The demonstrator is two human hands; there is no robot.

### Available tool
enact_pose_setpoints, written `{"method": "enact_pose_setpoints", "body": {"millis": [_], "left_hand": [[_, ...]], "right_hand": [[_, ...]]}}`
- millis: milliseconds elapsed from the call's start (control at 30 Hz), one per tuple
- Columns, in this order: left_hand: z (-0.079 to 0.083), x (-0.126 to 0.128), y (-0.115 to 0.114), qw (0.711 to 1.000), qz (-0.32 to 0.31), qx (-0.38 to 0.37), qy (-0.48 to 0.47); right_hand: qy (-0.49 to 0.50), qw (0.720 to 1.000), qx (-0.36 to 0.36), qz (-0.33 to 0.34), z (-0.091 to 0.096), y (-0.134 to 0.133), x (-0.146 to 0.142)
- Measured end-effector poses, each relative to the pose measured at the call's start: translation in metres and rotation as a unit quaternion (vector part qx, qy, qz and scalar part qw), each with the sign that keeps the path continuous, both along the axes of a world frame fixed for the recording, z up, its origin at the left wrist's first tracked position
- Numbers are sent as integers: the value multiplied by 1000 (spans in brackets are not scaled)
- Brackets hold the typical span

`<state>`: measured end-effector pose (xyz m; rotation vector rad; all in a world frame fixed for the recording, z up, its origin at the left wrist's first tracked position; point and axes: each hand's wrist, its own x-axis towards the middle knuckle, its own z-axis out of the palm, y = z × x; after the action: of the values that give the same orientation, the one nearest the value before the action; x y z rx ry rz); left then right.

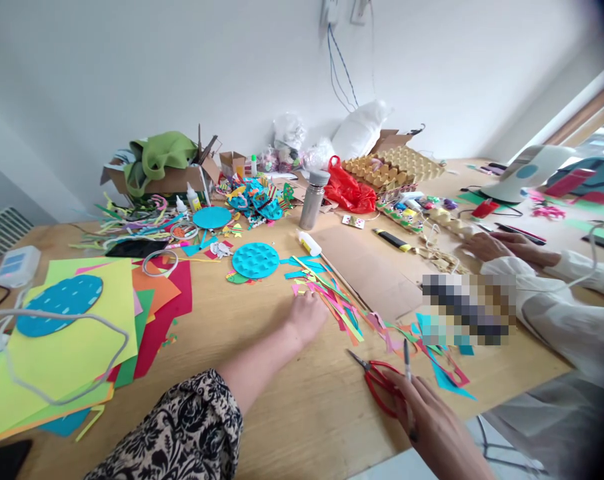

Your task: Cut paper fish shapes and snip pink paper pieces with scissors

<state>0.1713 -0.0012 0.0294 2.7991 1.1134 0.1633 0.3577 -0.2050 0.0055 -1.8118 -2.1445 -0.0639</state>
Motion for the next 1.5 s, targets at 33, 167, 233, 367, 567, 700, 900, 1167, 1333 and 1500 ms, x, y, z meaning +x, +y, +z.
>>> {"method": "enact_pose_setpoints", "body": {"millis": [33,167,233,367,567,700,900,1167,1333,1500], "left_hand": [[0,-3,-1,1000,5,-2,-8],[2,-22,-4,998,34,-7,-45],[5,-39,-6,996,55,-9,-70],[6,-79,-5,952,166,-100,-239],[7,-123,-3,705,270,-439,-488],[11,-134,-12,618,273,-509,-533],[18,-141,-24,576,237,-560,-546],[-2,-154,-30,724,312,-442,-428],[-16,-168,-32,825,313,-339,-327],[-20,-175,-33,890,316,-208,-256]], "right_hand": [[1,1000,0,2,1,0,0],[12,1000,1,-1,2,1,-3],[19,1000,6,1,2,2,-4],[27,1000,2,11,3,3,-8],[42,999,-7,27,4,5,-11],[32,998,4,46,4,9,-9],[-7,999,8,43,2,9,-6],[-20,999,4,46,-2,6,-3],[-4,998,56,38,12,14,-14],[44,992,101,65,24,45,-44]]}}
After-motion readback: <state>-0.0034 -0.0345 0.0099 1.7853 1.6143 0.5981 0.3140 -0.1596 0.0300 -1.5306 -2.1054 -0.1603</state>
